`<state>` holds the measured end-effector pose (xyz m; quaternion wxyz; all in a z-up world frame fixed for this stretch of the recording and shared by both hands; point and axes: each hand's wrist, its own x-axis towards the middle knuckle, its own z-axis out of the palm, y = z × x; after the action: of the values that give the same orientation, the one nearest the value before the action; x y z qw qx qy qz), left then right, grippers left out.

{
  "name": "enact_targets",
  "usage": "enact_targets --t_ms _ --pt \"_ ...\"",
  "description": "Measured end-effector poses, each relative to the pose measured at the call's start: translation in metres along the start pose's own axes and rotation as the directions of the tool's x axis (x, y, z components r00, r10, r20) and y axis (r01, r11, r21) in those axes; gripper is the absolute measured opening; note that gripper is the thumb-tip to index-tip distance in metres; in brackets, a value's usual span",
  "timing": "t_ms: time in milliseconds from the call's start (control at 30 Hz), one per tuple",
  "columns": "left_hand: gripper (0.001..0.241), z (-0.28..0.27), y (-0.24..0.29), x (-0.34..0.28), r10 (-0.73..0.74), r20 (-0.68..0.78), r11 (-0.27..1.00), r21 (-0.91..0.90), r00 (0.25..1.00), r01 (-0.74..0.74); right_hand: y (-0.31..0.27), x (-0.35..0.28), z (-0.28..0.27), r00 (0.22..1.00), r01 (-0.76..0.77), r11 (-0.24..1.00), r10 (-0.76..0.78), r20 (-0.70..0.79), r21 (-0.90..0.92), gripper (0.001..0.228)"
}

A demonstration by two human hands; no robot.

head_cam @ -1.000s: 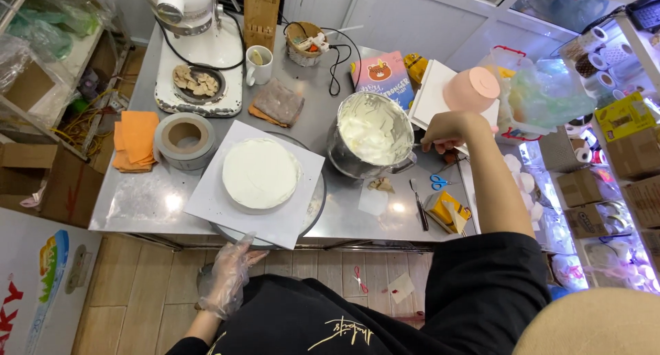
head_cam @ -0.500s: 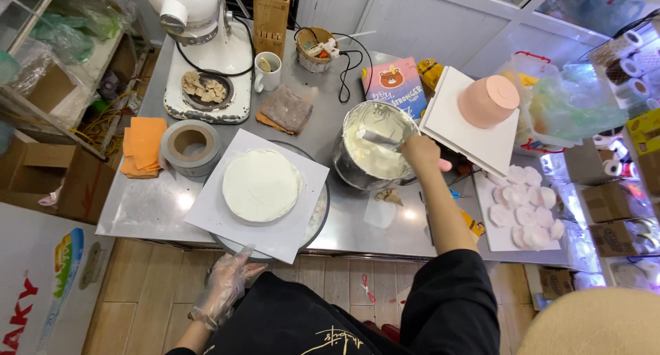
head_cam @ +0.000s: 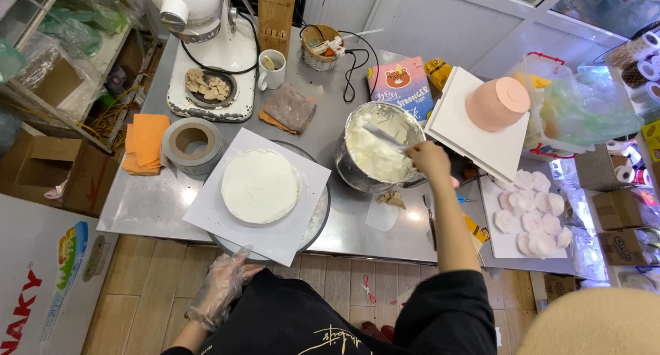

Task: Frosting a small round cake with white cream using a spatula and scraper on a revolving stand.

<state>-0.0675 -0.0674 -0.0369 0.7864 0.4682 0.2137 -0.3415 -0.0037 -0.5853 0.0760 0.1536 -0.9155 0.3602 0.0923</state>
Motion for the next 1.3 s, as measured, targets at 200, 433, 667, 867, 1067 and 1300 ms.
enact_targets --t_ms 200,433,667,867,1067,1300 --pt "0.030 -0.026 -0.026 0.023 0.071 -0.009 0.997 0.016 0.997 -0.071 0.016 0.031 0.034 0.992 -0.014 0.947 -0.028 -0.125 -0.322 0.034" --pt "0.044 -0.023 -0.030 0.028 0.116 0.017 0.993 0.029 0.993 -0.116 0.013 0.047 0.070 0.956 0.124 0.975 -0.166 -0.240 -0.182 0.026" --pt "0.031 -0.064 -0.069 0.087 -0.024 0.009 0.946 -0.322 1.000 0.026 -0.006 -0.045 -0.028 0.993 0.061 0.986 -0.045 -0.108 0.153 0.033" --pt "0.044 -0.044 -0.026 0.053 0.081 0.142 0.996 0.012 0.987 -0.084 -0.055 -0.141 -0.111 0.953 0.295 0.890 -0.300 -0.039 0.347 0.032" --pt "0.052 -0.071 -0.021 0.072 0.464 0.482 0.582 0.467 0.744 -0.666 -0.165 -0.212 -0.140 0.795 0.605 0.786 -0.591 0.136 -0.127 0.045" --pt "0.049 -0.059 -0.041 0.077 0.144 0.335 0.962 -0.267 0.931 -0.052 -0.299 -0.271 -0.095 0.592 0.760 0.288 -0.676 0.439 -0.582 0.030"
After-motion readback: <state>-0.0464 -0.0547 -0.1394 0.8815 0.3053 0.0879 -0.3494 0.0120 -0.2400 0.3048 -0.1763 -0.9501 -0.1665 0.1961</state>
